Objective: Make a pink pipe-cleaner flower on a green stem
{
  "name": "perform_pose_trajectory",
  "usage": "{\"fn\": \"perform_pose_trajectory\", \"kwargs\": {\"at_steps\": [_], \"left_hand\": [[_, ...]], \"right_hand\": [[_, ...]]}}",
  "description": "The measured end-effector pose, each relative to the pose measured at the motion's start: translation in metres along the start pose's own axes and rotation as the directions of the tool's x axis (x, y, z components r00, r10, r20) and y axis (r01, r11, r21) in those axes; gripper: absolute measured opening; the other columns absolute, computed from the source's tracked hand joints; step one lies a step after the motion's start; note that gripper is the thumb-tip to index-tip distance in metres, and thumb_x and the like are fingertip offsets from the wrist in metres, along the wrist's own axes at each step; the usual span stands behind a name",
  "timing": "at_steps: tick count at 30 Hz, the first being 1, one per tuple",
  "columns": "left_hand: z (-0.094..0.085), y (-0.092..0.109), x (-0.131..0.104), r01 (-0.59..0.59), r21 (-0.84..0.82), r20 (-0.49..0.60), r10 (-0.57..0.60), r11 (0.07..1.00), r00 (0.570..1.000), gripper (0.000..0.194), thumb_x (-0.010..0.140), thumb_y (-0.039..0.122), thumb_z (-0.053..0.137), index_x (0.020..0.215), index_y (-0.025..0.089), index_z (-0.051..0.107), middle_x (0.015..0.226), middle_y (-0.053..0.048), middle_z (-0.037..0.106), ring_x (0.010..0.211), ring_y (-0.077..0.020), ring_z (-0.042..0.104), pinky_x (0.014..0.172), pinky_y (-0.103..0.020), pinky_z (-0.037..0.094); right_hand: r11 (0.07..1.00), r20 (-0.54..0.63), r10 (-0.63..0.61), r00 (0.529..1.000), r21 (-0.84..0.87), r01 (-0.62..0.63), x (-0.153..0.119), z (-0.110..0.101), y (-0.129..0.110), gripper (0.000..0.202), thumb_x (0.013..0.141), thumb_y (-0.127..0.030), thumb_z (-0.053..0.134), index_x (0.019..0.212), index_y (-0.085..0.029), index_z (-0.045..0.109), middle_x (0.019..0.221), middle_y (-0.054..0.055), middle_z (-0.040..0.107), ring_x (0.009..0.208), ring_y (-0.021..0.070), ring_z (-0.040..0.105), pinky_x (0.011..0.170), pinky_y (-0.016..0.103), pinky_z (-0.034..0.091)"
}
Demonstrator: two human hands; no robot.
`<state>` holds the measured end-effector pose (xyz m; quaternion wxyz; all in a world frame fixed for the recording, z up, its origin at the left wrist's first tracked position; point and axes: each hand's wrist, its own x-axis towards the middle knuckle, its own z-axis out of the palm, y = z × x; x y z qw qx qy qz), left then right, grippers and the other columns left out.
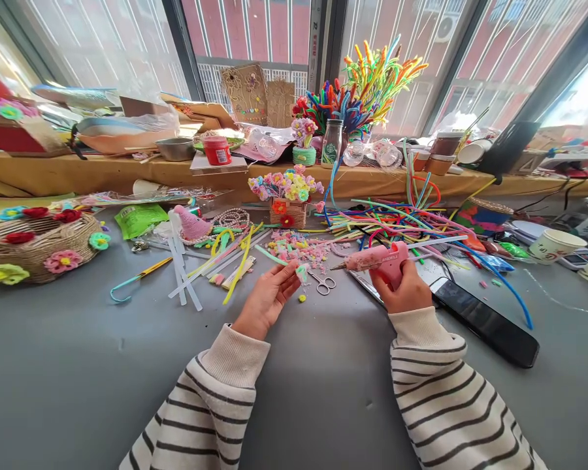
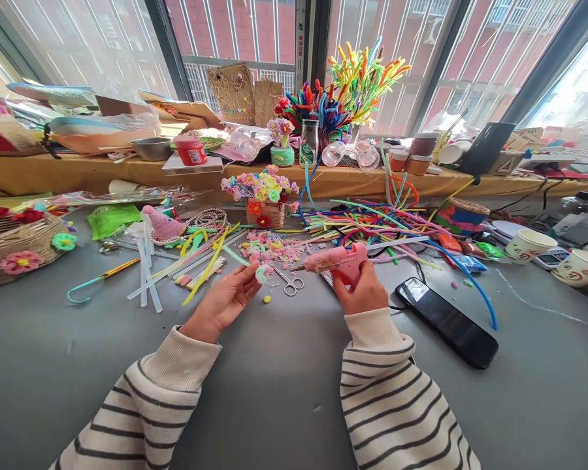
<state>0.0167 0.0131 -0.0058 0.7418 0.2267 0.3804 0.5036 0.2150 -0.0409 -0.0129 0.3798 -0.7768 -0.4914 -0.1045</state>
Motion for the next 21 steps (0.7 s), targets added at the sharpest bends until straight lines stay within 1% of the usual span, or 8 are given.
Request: {"fn": "perform_pose_trajectory", "kwargs": {"at_steps": [3, 6, 9, 11, 15, 17, 21], "left_hand": [[0.000, 0.000, 0.002, -0.001, 0.008, 0.007, 0.001, 1.000, 1.000, 0.010, 0.057, 0.010, 0.061, 0.065, 0.012, 0.056, 0.055, 0.003, 0.056, 0.046, -0.0034, 0.052, 0.046, -0.013, 0.046], [0.000, -0.001, 0.003, 0.000, -0.011, 0.025, 0.000, 1.000, 1.000, 0.010, 0.060, 0.009, 0.059, 0.069, 0.012, 0.057, 0.062, 0.001, 0.059, 0.052, -0.0045, 0.055, 0.051, -0.013, 0.047], [0.002, -0.003, 0.003, 0.009, -0.048, 0.035, -0.007, 0.999, 0.999, 0.010, 0.062, 0.006, 0.056, 0.071, 0.012, 0.056, 0.066, 0.000, 0.059, 0.056, -0.0056, 0.056, 0.053, -0.013, 0.048], [0.005, -0.005, 0.003, 0.018, -0.075, 0.039, -0.015, 0.997, 0.999, 0.011, 0.063, 0.004, 0.054, 0.070, 0.012, 0.055, 0.065, 0.000, 0.059, 0.055, -0.0053, 0.056, 0.053, -0.013, 0.048], [0.009, -0.008, 0.004, 0.040, -0.123, 0.041, -0.035, 0.992, 0.999, 0.012, 0.065, 0.000, 0.049, 0.068, 0.012, 0.052, 0.062, 0.001, 0.057, 0.053, -0.0048, 0.055, 0.052, -0.013, 0.048], [0.009, -0.009, 0.004, 0.044, -0.125, 0.058, -0.037, 0.991, 0.998, 0.013, 0.065, 0.000, 0.049, 0.068, 0.012, 0.051, 0.063, 0.000, 0.057, 0.053, -0.0051, 0.055, 0.052, -0.013, 0.048], [0.010, -0.010, 0.004, 0.056, -0.114, 0.077, -0.048, 0.992, 0.996, 0.013, 0.066, 0.000, 0.047, 0.070, 0.012, 0.050, 0.063, 0.000, 0.056, 0.054, -0.0050, 0.055, 0.053, -0.013, 0.047]], "right_hand": [[0.998, 0.022, 0.005, 1.000, 0.067, -0.007, -0.002, 0.001, -0.004, 0.047, 0.060, -0.051, 0.045, 0.089, -0.014, 0.047, 0.051, 0.000, 0.047, 0.040, 0.0132, 0.042, 0.039, 0.023, 0.031], [0.989, 0.026, 0.030, 0.999, 0.144, -0.034, -0.002, 0.001, -0.005, 0.055, 0.057, -0.051, 0.049, 0.094, -0.011, 0.045, 0.053, 0.000, 0.048, 0.041, 0.0127, 0.044, 0.039, 0.023, 0.035], [0.981, 0.021, -0.002, 1.000, 0.196, -0.002, -0.003, 0.002, -0.004, 0.064, 0.055, -0.049, 0.051, 0.104, -0.008, 0.040, 0.057, 0.001, 0.050, 0.042, 0.0128, 0.045, 0.041, 0.025, 0.039], [0.980, 0.005, -0.043, 0.999, 0.196, 0.041, -0.004, 0.004, -0.004, 0.061, 0.058, -0.047, 0.048, 0.104, -0.008, 0.040, 0.058, 0.002, 0.050, 0.043, 0.0133, 0.046, 0.043, 0.027, 0.040], [0.976, -0.036, -0.116, 0.993, 0.179, 0.121, -0.007, 0.009, -0.004, 0.046, 0.062, -0.044, 0.045, 0.093, -0.009, 0.047, 0.060, 0.004, 0.052, 0.047, 0.0149, 0.048, 0.045, 0.029, 0.041], [0.975, -0.044, -0.134, 0.990, 0.173, 0.139, -0.008, 0.011, -0.003, 0.042, 0.063, -0.043, 0.044, 0.089, -0.010, 0.049, 0.060, 0.004, 0.051, 0.048, 0.0154, 0.048, 0.045, 0.029, 0.041], [0.969, -0.045, -0.154, 0.987, 0.188, 0.160, -0.009, 0.012, -0.001, 0.039, 0.064, -0.041, 0.043, 0.088, -0.011, 0.048, 0.056, 0.002, 0.050, 0.046, 0.0154, 0.048, 0.043, 0.029, 0.040]]}}
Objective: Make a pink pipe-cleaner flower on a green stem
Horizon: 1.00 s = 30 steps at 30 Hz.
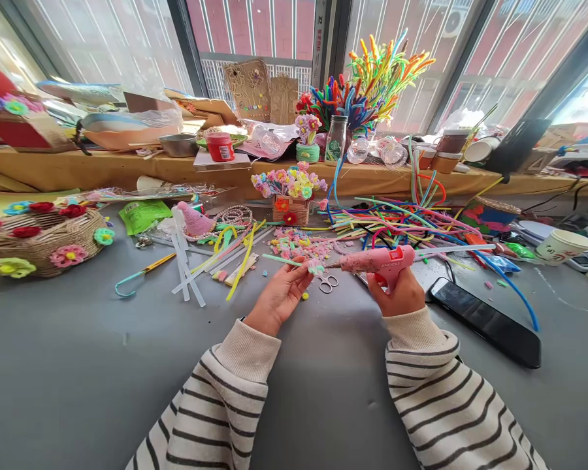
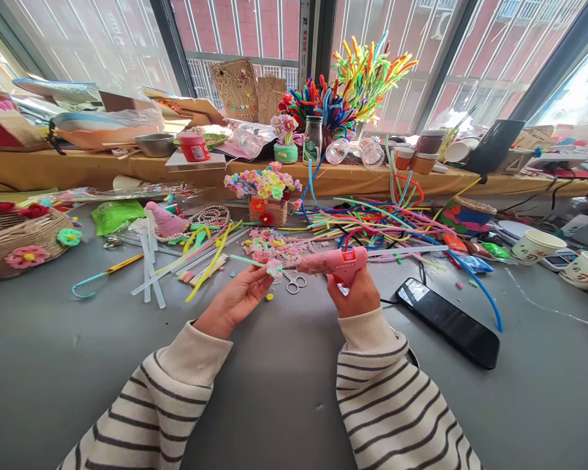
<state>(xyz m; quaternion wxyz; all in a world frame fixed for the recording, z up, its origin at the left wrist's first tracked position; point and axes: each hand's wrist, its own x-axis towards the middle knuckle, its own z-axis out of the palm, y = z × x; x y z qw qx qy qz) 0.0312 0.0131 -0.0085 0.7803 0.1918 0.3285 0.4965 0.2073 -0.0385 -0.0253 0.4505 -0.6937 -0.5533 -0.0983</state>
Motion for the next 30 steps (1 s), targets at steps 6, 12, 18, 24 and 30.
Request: {"fn": "perform_pose_trajectory", "kwargs": {"at_steps": [6, 12, 18, 24, 30], "left_hand": [[0.0005, -0.0004, -0.0010, 0.002, 0.027, 0.042, -0.003, 1.000, 0.999, 0.013, 0.066, 0.001, 0.049, 0.071, 0.013, 0.050, 0.066, 0.000, 0.057, 0.057, -0.0051, 0.055, 0.056, -0.014, 0.046], [0.0011, -0.0006, -0.0024, 0.012, 0.049, 0.058, -0.015, 0.999, 0.998, 0.015, 0.066, 0.001, 0.049, 0.074, 0.014, 0.049, 0.068, 0.000, 0.058, 0.057, -0.0049, 0.056, 0.056, -0.014, 0.046], [0.0020, 0.0005, -0.0045, 0.009, 0.055, 0.057, -0.012, 0.998, 0.998, 0.014, 0.066, 0.002, 0.048, 0.074, 0.014, 0.050, 0.067, 0.000, 0.057, 0.055, -0.0043, 0.055, 0.055, -0.014, 0.046], [0.0030, 0.0010, -0.0053, 0.004, 0.051, 0.061, -0.007, 0.999, 0.998, 0.015, 0.066, 0.002, 0.048, 0.075, 0.014, 0.050, 0.068, 0.000, 0.057, 0.055, -0.0041, 0.055, 0.055, -0.014, 0.046], [0.0030, 0.0010, -0.0053, 0.002, 0.039, 0.068, -0.005, 0.999, 0.998, 0.014, 0.067, 0.002, 0.047, 0.074, 0.014, 0.049, 0.068, 0.000, 0.057, 0.055, -0.0042, 0.055, 0.053, -0.013, 0.046]], "right_hand": [[0.999, 0.039, -0.031, 0.999, -0.010, 0.032, -0.0016, 0.0006, 0.0009, 0.030, 0.066, -0.039, 0.042, 0.081, -0.013, 0.049, 0.057, 0.003, 0.050, 0.048, 0.0166, 0.049, 0.041, 0.029, 0.039], [0.999, 0.068, -0.048, 0.997, -0.010, 0.049, -0.0017, -0.0003, -0.0002, 0.031, 0.067, -0.037, 0.040, 0.084, -0.013, 0.049, 0.061, 0.006, 0.053, 0.052, 0.0194, 0.052, 0.042, 0.030, 0.039], [0.999, 0.099, -0.048, 0.994, 0.004, 0.048, -0.0020, -0.0016, 0.0002, 0.034, 0.068, -0.035, 0.038, 0.091, -0.013, 0.048, 0.065, 0.008, 0.055, 0.056, 0.0225, 0.054, 0.043, 0.032, 0.039], [0.998, 0.097, -0.058, 0.994, -0.002, 0.059, -0.0015, -0.0015, 0.0012, 0.038, 0.068, -0.034, 0.036, 0.097, -0.011, 0.046, 0.071, 0.009, 0.056, 0.061, 0.0244, 0.055, 0.046, 0.034, 0.041], [0.999, 0.093, -0.047, 0.995, -0.008, 0.048, -0.0018, -0.0029, -0.0013, 0.038, 0.068, -0.032, 0.037, 0.097, -0.010, 0.047, 0.071, 0.010, 0.056, 0.062, 0.0246, 0.055, 0.048, 0.034, 0.041]]}}
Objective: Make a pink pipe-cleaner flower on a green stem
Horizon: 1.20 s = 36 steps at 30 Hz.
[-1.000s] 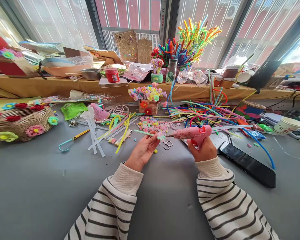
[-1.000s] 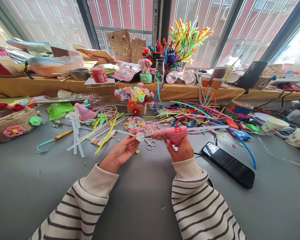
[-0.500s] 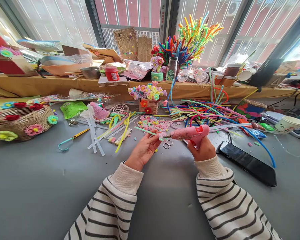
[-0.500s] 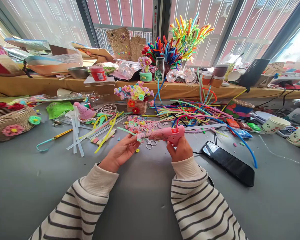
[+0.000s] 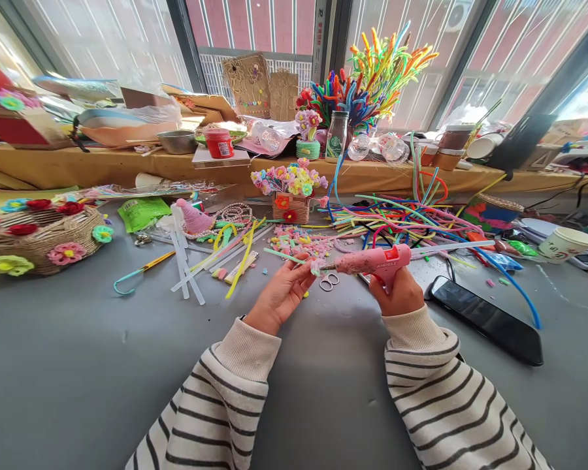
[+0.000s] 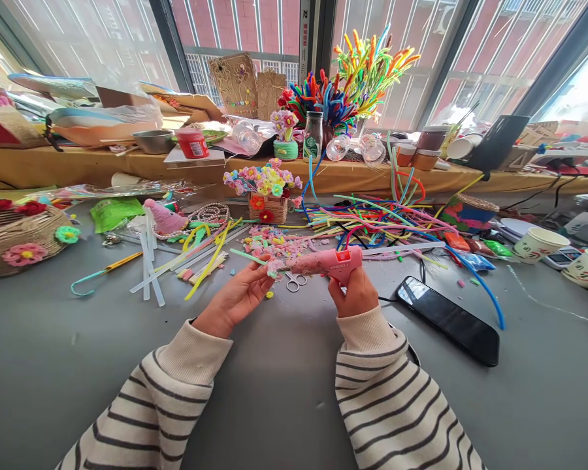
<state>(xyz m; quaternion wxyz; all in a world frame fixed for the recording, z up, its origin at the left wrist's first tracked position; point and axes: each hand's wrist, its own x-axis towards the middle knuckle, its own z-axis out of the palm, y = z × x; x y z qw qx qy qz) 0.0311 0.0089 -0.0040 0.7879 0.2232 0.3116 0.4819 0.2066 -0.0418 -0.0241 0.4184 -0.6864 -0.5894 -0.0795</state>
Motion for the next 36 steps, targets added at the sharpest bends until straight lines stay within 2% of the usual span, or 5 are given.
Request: {"fn": "perform_pose_trajectory", "kwargs": {"at_steps": [12, 17, 23, 31, 36], "left_hand": [[0.0005, -0.0006, -0.0008, -0.002, 0.003, 0.009, 0.002, 1.000, 1.000, 0.014, 0.067, 0.002, 0.047, 0.074, 0.013, 0.049, 0.069, 0.000, 0.057, 0.056, -0.0044, 0.055, 0.054, -0.013, 0.046], [0.0006, -0.0005, -0.0007, -0.004, 0.017, 0.007, 0.004, 1.000, 1.000, 0.014, 0.067, 0.002, 0.047, 0.075, 0.013, 0.049, 0.068, 0.000, 0.057, 0.057, -0.0045, 0.056, 0.055, -0.013, 0.046], [0.0005, -0.0006, -0.0010, -0.028, 0.023, -0.012, 0.028, 0.999, 1.000, 0.014, 0.066, 0.001, 0.048, 0.075, 0.013, 0.049, 0.069, 0.000, 0.057, 0.058, -0.0048, 0.056, 0.056, -0.013, 0.047], [-0.0021, -0.0009, 0.0011, -0.027, 0.009, -0.011, 0.027, 1.000, 1.000, 0.015, 0.066, 0.001, 0.048, 0.076, 0.013, 0.050, 0.069, 0.000, 0.057, 0.059, -0.0051, 0.056, 0.057, -0.013, 0.047], [-0.0022, -0.0012, 0.0004, -0.029, 0.003, -0.012, 0.029, 1.000, 1.000, 0.014, 0.067, 0.002, 0.047, 0.074, 0.012, 0.050, 0.069, 0.000, 0.057, 0.058, -0.0047, 0.056, 0.056, -0.013, 0.047]], "right_hand": [[1.000, 0.007, -0.018, 1.000, -0.022, 0.018, -0.0002, 0.0016, 0.0025, 0.034, 0.068, -0.032, 0.037, 0.090, -0.009, 0.049, 0.063, 0.009, 0.054, 0.055, 0.0224, 0.054, 0.044, 0.032, 0.039], [0.999, -0.040, -0.047, 0.998, -0.021, 0.047, -0.0009, 0.0027, 0.0024, 0.032, 0.068, -0.030, 0.037, 0.089, -0.009, 0.047, 0.061, 0.008, 0.053, 0.054, 0.0219, 0.053, 0.042, 0.031, 0.038], [0.996, -0.075, -0.092, 0.993, -0.015, 0.092, -0.0025, 0.0039, 0.0033, 0.020, 0.070, -0.029, 0.039, 0.078, -0.013, 0.047, 0.056, 0.005, 0.049, 0.049, 0.0197, 0.051, 0.039, 0.028, 0.035], [0.998, -0.049, -0.056, 0.997, -0.023, 0.055, -0.0033, 0.0042, 0.0058, 0.015, 0.069, -0.029, 0.039, 0.072, -0.015, 0.044, 0.052, 0.002, 0.045, 0.044, 0.0177, 0.047, 0.039, 0.028, 0.034], [0.998, -0.058, -0.063, 0.996, -0.004, 0.063, -0.0029, 0.0036, 0.0051, 0.018, 0.068, -0.024, 0.038, 0.080, -0.014, 0.046, 0.058, 0.005, 0.050, 0.052, 0.0210, 0.052, 0.041, 0.030, 0.037]]}}
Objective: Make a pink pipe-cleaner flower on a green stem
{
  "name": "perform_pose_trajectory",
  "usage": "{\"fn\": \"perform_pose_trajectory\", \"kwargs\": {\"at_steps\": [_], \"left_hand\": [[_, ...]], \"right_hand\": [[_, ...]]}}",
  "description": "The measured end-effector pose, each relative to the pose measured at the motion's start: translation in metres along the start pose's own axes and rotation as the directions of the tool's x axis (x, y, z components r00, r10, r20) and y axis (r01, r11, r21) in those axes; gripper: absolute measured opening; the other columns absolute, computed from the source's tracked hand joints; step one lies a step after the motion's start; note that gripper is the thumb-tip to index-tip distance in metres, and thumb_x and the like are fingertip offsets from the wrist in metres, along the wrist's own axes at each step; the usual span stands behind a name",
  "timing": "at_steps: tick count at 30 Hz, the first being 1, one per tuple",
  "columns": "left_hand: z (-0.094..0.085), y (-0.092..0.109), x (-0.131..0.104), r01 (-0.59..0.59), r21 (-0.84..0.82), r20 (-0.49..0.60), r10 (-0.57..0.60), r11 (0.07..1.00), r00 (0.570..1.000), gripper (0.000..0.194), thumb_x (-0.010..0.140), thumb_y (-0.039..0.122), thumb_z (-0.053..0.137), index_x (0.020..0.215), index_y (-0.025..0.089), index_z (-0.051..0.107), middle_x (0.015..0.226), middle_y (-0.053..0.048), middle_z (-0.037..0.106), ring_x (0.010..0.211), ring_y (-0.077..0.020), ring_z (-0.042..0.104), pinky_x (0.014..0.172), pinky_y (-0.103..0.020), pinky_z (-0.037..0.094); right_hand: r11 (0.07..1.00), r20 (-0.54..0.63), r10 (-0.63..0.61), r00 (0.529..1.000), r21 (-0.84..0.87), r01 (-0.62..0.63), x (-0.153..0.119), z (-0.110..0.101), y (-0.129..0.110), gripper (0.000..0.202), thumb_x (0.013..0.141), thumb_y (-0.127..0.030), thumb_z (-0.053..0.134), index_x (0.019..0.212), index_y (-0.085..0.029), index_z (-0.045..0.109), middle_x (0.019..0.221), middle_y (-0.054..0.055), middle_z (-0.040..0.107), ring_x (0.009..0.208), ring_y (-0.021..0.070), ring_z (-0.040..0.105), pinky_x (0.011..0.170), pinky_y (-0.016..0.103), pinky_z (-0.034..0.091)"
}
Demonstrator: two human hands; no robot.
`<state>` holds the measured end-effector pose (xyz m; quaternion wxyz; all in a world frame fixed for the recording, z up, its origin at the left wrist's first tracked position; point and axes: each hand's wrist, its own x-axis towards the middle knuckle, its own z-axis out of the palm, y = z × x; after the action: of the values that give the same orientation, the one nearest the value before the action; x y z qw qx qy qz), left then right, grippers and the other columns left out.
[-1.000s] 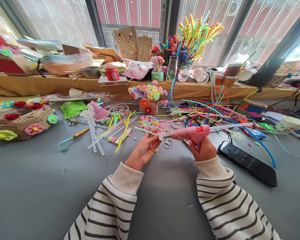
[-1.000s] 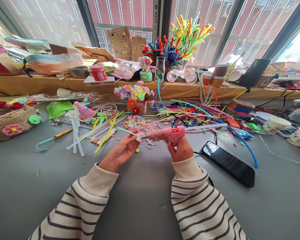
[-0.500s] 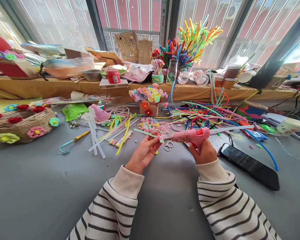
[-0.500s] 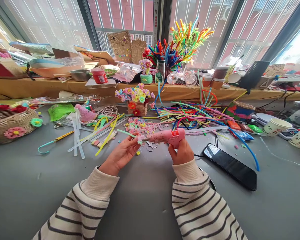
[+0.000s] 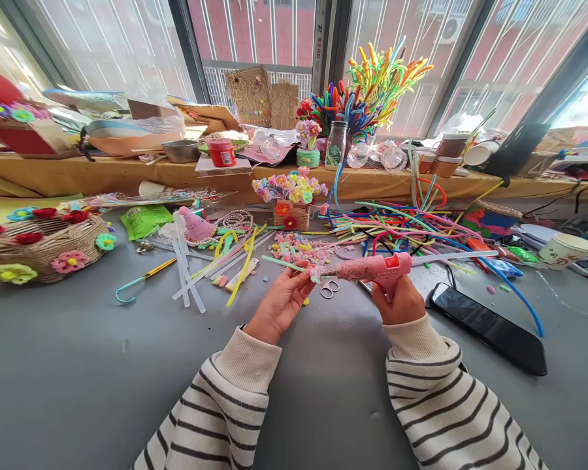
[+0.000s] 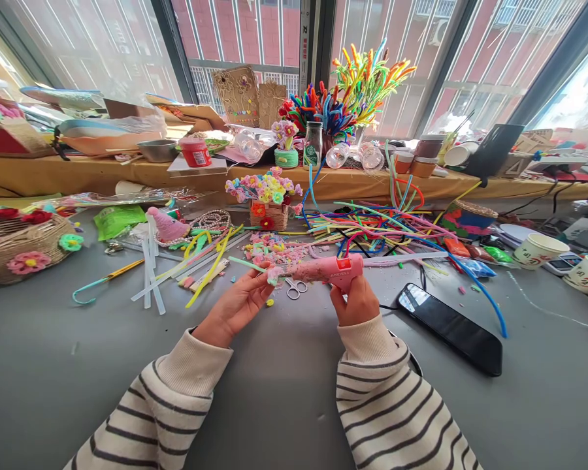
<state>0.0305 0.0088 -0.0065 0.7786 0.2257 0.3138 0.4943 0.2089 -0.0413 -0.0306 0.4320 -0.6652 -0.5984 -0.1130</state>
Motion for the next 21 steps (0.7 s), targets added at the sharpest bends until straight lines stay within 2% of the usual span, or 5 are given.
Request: {"fn": "perform_pose_trajectory", "kwargs": {"at_steps": [7, 21], "left_hand": [[0.0007, 0.0014, -0.0005, 0.003, 0.005, -0.021, -0.003, 1.000, 1.000, 0.014, 0.067, 0.002, 0.047, 0.075, 0.012, 0.050, 0.070, 0.000, 0.057, 0.058, -0.0049, 0.056, 0.055, -0.013, 0.047], [-0.0003, 0.0006, -0.0004, -0.001, -0.001, 0.002, 0.001, 1.000, 1.000, 0.014, 0.067, 0.002, 0.048, 0.074, 0.012, 0.051, 0.068, 0.000, 0.057, 0.057, -0.0044, 0.055, 0.055, -0.013, 0.047]], "right_hand": [[0.999, -0.011, -0.010, 1.000, 0.040, 0.011, 0.0007, -0.0005, -0.0019, 0.022, 0.068, -0.022, 0.037, 0.085, -0.012, 0.046, 0.067, 0.009, 0.054, 0.059, 0.0231, 0.055, 0.043, 0.031, 0.039], [1.000, -0.007, -0.009, 1.000, 0.019, 0.009, 0.0006, -0.0003, -0.0032, 0.017, 0.067, -0.018, 0.037, 0.080, -0.013, 0.047, 0.063, 0.007, 0.052, 0.057, 0.0208, 0.053, 0.043, 0.030, 0.040]]}}
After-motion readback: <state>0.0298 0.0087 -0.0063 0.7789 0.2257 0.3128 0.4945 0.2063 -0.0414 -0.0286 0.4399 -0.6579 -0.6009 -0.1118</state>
